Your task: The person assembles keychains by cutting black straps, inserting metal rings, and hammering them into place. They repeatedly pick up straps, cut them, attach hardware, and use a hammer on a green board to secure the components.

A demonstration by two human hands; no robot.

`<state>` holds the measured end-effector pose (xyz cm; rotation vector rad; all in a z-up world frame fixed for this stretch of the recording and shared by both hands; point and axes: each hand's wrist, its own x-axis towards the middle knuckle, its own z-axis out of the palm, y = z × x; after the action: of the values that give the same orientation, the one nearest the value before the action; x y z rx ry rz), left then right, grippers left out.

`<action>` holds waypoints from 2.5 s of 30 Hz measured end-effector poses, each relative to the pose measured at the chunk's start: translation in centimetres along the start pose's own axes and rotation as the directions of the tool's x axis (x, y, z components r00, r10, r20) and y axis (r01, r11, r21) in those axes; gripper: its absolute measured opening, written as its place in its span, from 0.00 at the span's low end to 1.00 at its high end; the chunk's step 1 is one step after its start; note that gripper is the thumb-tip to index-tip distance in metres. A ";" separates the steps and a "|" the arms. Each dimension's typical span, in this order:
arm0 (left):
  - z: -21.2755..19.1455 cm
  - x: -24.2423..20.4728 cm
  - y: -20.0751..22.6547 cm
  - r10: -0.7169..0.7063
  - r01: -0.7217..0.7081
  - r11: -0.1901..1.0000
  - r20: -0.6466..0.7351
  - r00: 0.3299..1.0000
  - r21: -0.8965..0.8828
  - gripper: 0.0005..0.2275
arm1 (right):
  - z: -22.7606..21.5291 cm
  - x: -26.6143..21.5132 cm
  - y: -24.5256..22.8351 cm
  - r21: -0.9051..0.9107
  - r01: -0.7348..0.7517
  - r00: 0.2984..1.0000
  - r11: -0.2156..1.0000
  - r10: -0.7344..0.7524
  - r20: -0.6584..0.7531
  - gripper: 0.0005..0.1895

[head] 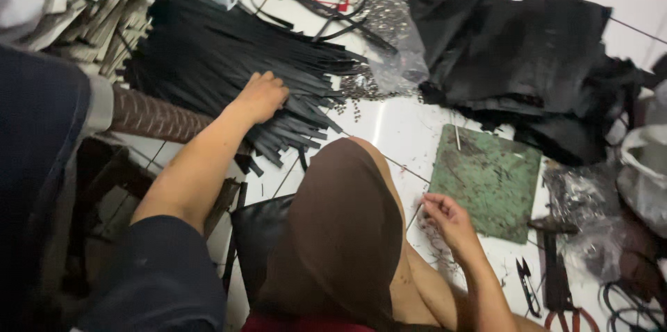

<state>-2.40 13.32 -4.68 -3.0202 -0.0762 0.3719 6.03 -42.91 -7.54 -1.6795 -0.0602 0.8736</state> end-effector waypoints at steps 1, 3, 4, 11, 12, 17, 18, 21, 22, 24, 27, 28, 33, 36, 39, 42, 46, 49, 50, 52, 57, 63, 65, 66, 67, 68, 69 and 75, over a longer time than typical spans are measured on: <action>-1.2 -0.3 0.6 0.021 -0.021 1.000 -0.005 1.000 0.007 0.05 | -0.2 -0.2 -0.2 0.011 0.002 1.000 1.000 -0.002 -0.019 0.16; -3.4 -0.7 1.8 -0.058 0.065 0.994 0.085 0.995 -0.091 0.07 | -0.7 -0.4 -0.6 -0.028 0.076 0.996 0.997 -0.077 -0.053 0.18; -5.2 -0.9 2.8 -0.040 0.047 0.995 0.078 0.996 -0.087 0.07 | -0.8 -1.1 -1.7 -0.022 0.079 0.994 0.997 -0.080 -0.071 0.18; -22.6 -3.6 16.8 0.210 -0.272 0.664 -0.175 0.962 -0.696 0.06 | 3.4 -5.7 -13.3 0.118 0.216 0.975 0.969 -0.207 -0.083 0.17; -24.7 -4.0 19.0 0.292 -0.332 0.608 -0.186 0.938 -0.721 0.06 | 4.2 -6.2 -14.6 0.263 0.211 0.977 0.941 -0.203 -0.059 0.19; -27.7 -4.1 24.4 0.412 -0.321 0.505 -0.102 0.905 -0.801 0.05 | 3.1 -7.9 -15.2 0.560 0.343 0.935 0.754 -0.219 -0.278 0.15; -27.8 -4.0 25.0 0.415 -0.311 0.475 -0.103 0.904 -0.823 0.05 | 2.6 -8.5 -15.1 0.546 0.343 0.930 0.764 -0.196 -0.310 0.12; -27.1 -3.3 25.5 0.413 -0.274 0.477 -0.062 0.909 -0.835 0.06 | 0.7 -9.9 -14.1 0.483 0.370 0.910 0.793 -0.204 -0.362 0.12; -27.1 -3.2 25.9 0.426 -0.280 0.475 -0.061 0.903 -0.834 0.06 | 0.2 -10.2 -13.8 0.485 0.373 0.906 0.791 -0.199 -0.374 0.12; -27.2 -3.1 26.5 0.419 -0.231 0.459 -0.021 0.908 -0.858 0.08 | -0.5 -10.4 -13.2 0.519 0.361 0.909 0.775 -0.169 -0.380 0.10; -28.3 -3.2 29.5 0.483 -0.321 0.412 -0.094 0.870 -0.853 0.12 | 0.0 -10.9 -13.4 0.559 0.343 0.920 0.755 -0.150 -0.362 0.09; -27.9 -2.6 30.6 0.493 -0.322 0.413 -0.088 0.866 -0.852 0.12 | 0.5 -10.4 -13.1 0.564 0.344 0.918 0.751 -0.143 -0.370 0.09; -28.1 -0.6 35.3 0.529 -0.370 0.529 -0.045 0.848 -0.764 0.07 | -3.5 -10.5 -10.1 0.415 0.350 0.932 0.840 -0.266 -0.247 0.13; -28.4 -0.4 35.5 0.458 -0.263 0.543 0.019 0.889 -0.797 0.06 | -15.3 -9.4 -1.6 -0.043 0.227 0.885 0.973 -0.225 -0.407 0.12; -27.4 -1.0 35.7 0.406 -0.117 0.476 0.100 0.909 -0.872 0.06 | -25.0 -13.9 1.4 -0.681 -0.284 0.899 0.676 -0.060 -0.434 0.11; -26.1 -0.6 35.8 0.401 -0.101 0.443 0.096 0.911 -0.891 0.07 | -29.5 -16.5 7.1 -0.795 -0.483 0.875 0.368 0.233 -0.424 0.17; -25.5 0.0 36.1 0.377 -0.103 0.406 0.064 0.924 -0.908 0.10 | -30.6 -17.7 10.0 -0.829 -0.400 0.911 0.390 0.265 -0.315 0.26; -24.6 0.2 36.2 0.395 -0.210 0.318 -0.072 0.916 -0.925 0.10 | -30.5 -17.9 9.3 -0.850 -0.346 0.934 0.398 0.232 -0.271 0.27; -25.1 -0.2 36.4 0.359 -0.159 0.351 -0.025 0.933 -0.923 0.06 | -30.3 -17.9 8.6 -0.845 -0.355 0.930 0.401 0.244 -0.275 0.26; -26.0 -0.3 36.7 0.319 -0.109 0.373 0.017 0.947 -0.921 0.05 | -30.3 -19.8 6.0 -0.842 -0.365 0.925 0.397 0.255 -0.281 0.25; -26.2 -0.3 36.9 0.379 0.051 0.130 0.098 0.920 -0.990 0.06 | -26.8 -26.3 -6.0 -0.757 -0.535 0.845 0.374 0.261 -0.467 0.28; -25.6 -0.5 37.1 0.367 -0.047 0.029 -0.033 0.929 -0.998 0.05 | -15.4 -24.4 0.3 -0.004 0.061 0.946 0.998 -0.059 -0.319 0.18; -25.4 -0.7 37.0 0.368 -0.061 -0.017 -0.063 0.927 -0.998 0.05 | -9.8 -22.4 0.5 0.122 0.169 0.959 0.978 -0.135 -0.247 0.23; -25.4 -0.7 37.0 0.368 -0.072 -0.063 -0.090 0.925 -0.995 0.05 | -7.1 -21.2 0.5 0.254 0.258 0.959 0.932 -0.217 -0.181 0.34; -25.6 -0.8 36.7 0.360 -0.077 -0.063 -0.094 0.928 -0.995 0.05 | -5.4 -21.1 -2.5 0.251 0.262 0.959 0.932 -0.223 -0.174 0.34; -25.8 -0.9 36.5 0.379 -0.076 -0.080 -0.101 0.920 -0.994 0.05 | -3.7 -21.0 -5.4 0.292 0.280 0.960 0.914 -0.264 -0.095 0.34; -25.9 -1.2 36.3 0.399 -0.070 -0.096 -0.103 0.911 -0.993 0.06 | -1.9 -21.1 -8.2 0.337 0.290 0.953 0.896 -0.302 -0.015 0.34; -23.0 -0.5 36.6 0.413 0.027 -0.186 -0.053 0.909 -0.982 0.04 | -0.7 -20.5 -8.3 0.127 0.317 0.948 0.940 -0.309 -0.077 0.35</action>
<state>4.08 -25.21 13.88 -4.5605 0.2810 1.4934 -4.96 -50.57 10.00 -1.5111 -0.2186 0.5762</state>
